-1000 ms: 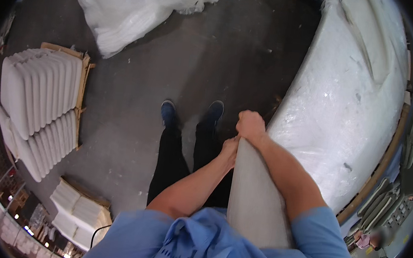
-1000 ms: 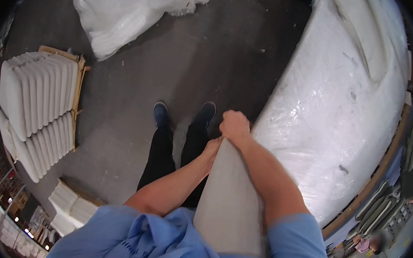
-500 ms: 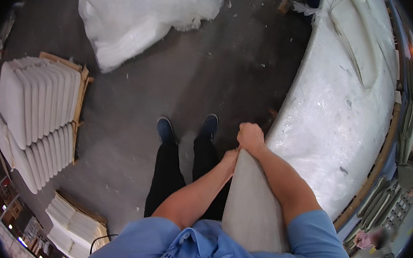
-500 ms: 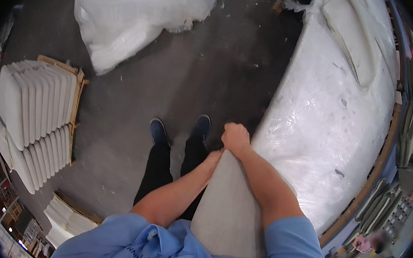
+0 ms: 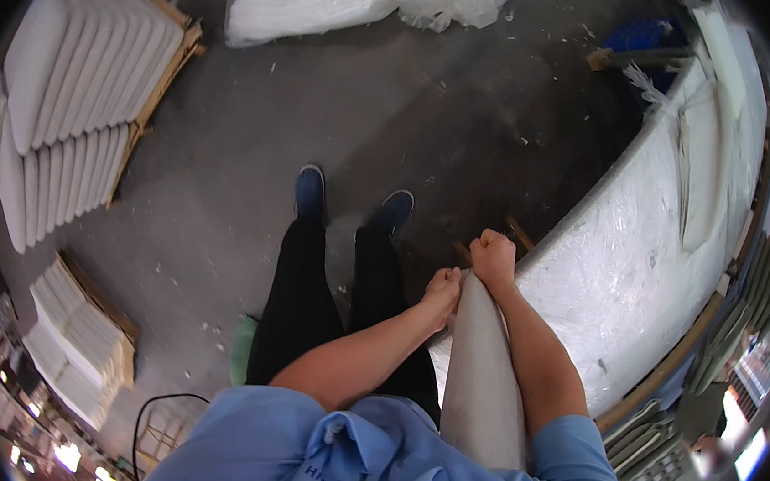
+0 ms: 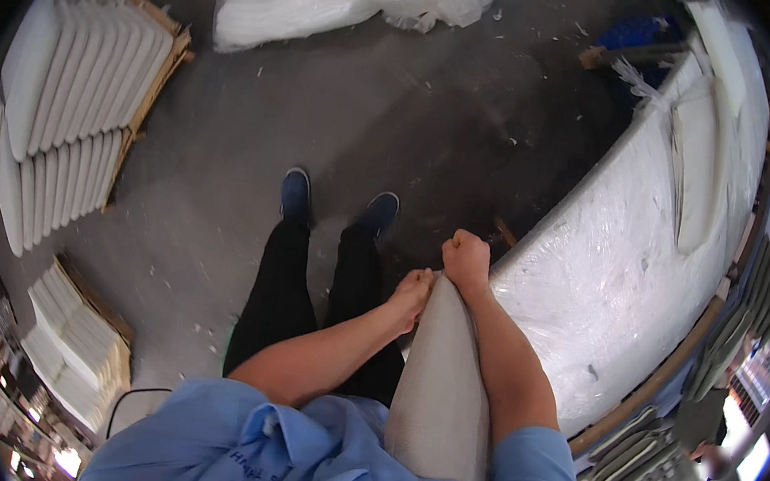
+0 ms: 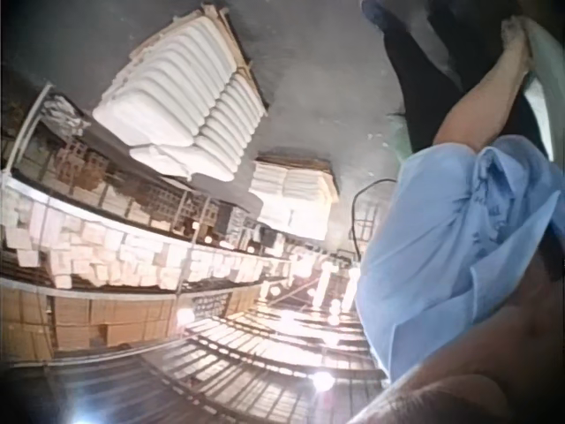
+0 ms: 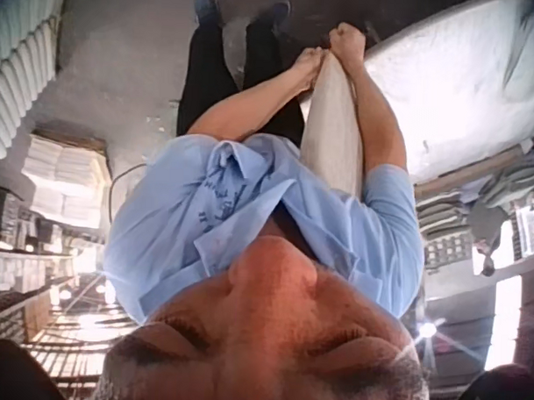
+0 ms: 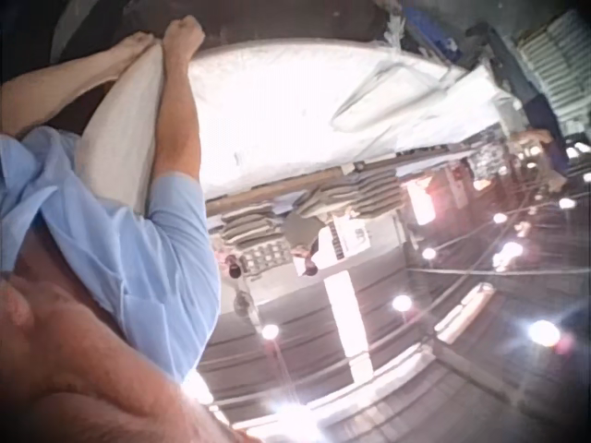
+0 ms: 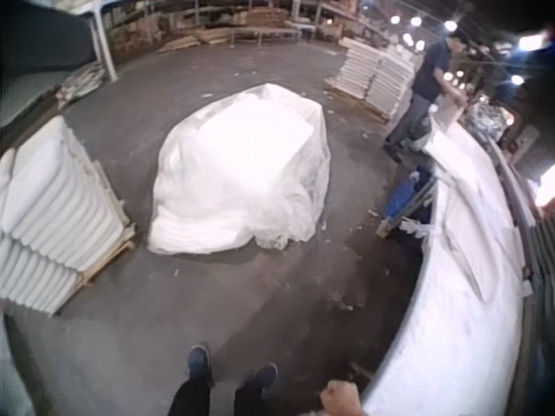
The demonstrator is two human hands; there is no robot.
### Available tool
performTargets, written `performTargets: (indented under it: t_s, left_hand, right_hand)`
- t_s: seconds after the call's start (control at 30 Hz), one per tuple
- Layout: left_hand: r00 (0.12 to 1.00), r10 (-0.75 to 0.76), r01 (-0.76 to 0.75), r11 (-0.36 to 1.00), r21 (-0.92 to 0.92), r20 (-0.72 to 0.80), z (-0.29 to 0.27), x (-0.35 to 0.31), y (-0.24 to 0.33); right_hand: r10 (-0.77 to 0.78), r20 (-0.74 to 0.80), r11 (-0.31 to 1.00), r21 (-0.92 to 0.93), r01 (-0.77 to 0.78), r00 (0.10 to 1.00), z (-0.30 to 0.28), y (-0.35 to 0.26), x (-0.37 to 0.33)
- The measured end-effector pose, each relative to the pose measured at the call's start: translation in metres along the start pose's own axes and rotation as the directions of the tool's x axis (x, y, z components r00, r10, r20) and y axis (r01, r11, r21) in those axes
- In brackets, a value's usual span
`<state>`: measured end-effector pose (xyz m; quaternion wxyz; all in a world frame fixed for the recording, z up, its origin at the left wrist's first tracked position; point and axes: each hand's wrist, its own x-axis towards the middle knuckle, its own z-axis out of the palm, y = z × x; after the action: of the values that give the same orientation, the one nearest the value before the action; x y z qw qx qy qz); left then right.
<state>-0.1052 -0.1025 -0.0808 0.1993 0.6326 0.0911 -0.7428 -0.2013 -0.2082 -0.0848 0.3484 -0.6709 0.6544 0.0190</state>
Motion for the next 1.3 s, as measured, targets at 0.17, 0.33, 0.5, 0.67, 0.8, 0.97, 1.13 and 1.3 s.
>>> performTargets:
  t_s: [0.17, 0.33, 0.5, 0.67, 0.8, 0.97, 1.13, 1.3]
  left_hand:
    - [0.953, -0.19, 0.185, 0.982, 0.046, 0.236, -0.047, -0.082, 0.006]
    - [0.78, -0.141, 0.244, 0.966, -0.089, 0.61, -0.032, -0.175, 0.029]
    - [0.818, -0.156, 0.309, 0.931, -0.193, 0.554, -0.019, -0.164, 0.039]
    - [0.789, -0.203, 0.427, 0.86, -0.28, 0.58, -0.008, -0.097, 0.017]
    - [0.791, -0.229, 0.424, 0.874, -0.237, 0.568, -0.001, -0.063, 0.024]
    - [0.851, -0.213, 0.364, 0.898, -0.248, 0.48, 0.003, -0.045, 0.035]
    - [0.847, -0.27, 0.341, 0.937, -0.077, 0.458, -0.006, -0.102, 0.031]
    - [0.687, -0.396, 0.384, 0.91, 0.158, 0.609, -0.029, -0.207, 0.072]
  right_hand:
    - [0.049, -0.062, 0.991, 0.125, -0.041, 0.997, -0.004, 0.005, -0.001]
    - [0.06, -0.053, 0.991, 0.123, -0.053, 0.997, -0.004, -0.003, 0.0]
    - [0.041, -0.062, 0.992, 0.118, -0.033, 0.997, -0.003, 0.007, 0.0]
    - [0.039, -0.05, 0.99, 0.141, -0.031, 0.998, 0.001, 0.003, 0.004]
    - [0.039, -0.059, 0.985, 0.17, -0.028, 0.997, 0.001, 0.008, 0.005]
    - [0.045, -0.044, 0.989, 0.142, -0.038, 0.998, -0.014, -0.007, 0.001]
    - [-0.025, -0.392, 0.966, 0.226, 0.123, 0.92, -0.057, -0.003, -0.036]
    - [0.242, 0.133, 0.811, 0.517, -0.276, 0.961, -0.159, -0.004, -0.158]
